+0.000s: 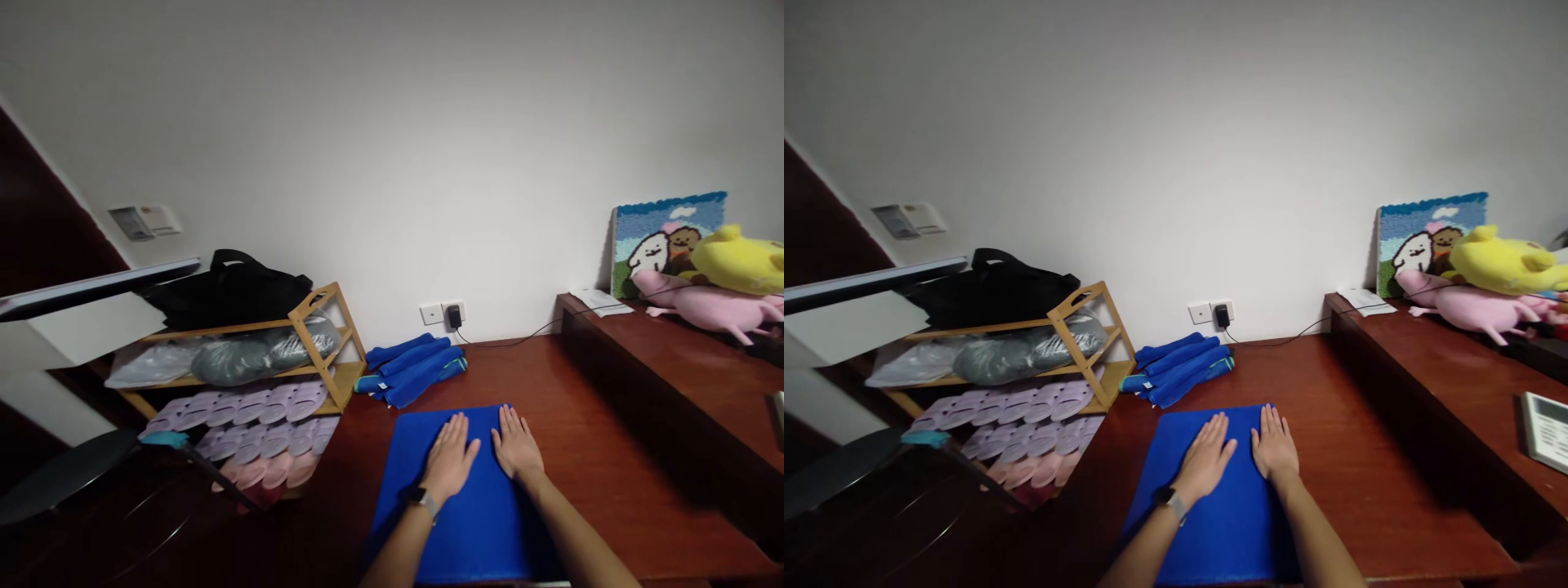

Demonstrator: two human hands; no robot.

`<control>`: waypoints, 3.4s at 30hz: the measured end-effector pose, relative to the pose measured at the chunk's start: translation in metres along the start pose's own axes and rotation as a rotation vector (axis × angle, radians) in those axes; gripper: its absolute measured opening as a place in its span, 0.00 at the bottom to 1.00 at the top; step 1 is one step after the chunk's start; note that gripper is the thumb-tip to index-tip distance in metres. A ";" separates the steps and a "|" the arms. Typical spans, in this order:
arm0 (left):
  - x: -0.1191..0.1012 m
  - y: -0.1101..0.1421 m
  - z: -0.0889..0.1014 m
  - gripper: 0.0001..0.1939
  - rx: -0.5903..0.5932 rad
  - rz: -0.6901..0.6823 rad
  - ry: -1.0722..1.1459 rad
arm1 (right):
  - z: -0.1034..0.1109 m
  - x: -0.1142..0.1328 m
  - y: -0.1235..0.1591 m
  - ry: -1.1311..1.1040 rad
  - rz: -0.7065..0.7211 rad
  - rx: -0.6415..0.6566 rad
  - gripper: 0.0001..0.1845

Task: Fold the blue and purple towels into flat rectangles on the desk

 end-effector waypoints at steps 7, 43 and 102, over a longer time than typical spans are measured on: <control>-0.044 -0.039 -0.030 0.37 0.060 -0.069 0.066 | -0.003 -0.004 0.000 0.072 0.037 0.040 0.37; 0.109 0.012 0.021 0.36 -0.100 0.207 -0.184 | -0.003 0.000 -0.016 0.077 0.000 -0.013 0.39; 0.224 0.117 0.037 0.26 -0.309 0.390 -0.104 | -0.021 0.062 0.124 0.024 0.014 -0.062 0.36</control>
Point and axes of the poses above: each hand's wrist, its own y-axis away from the middle knuckle, its own z-axis out of the back of the hand, x = y × z, the point moved 1 cm from there along -y, towards the middle knuckle
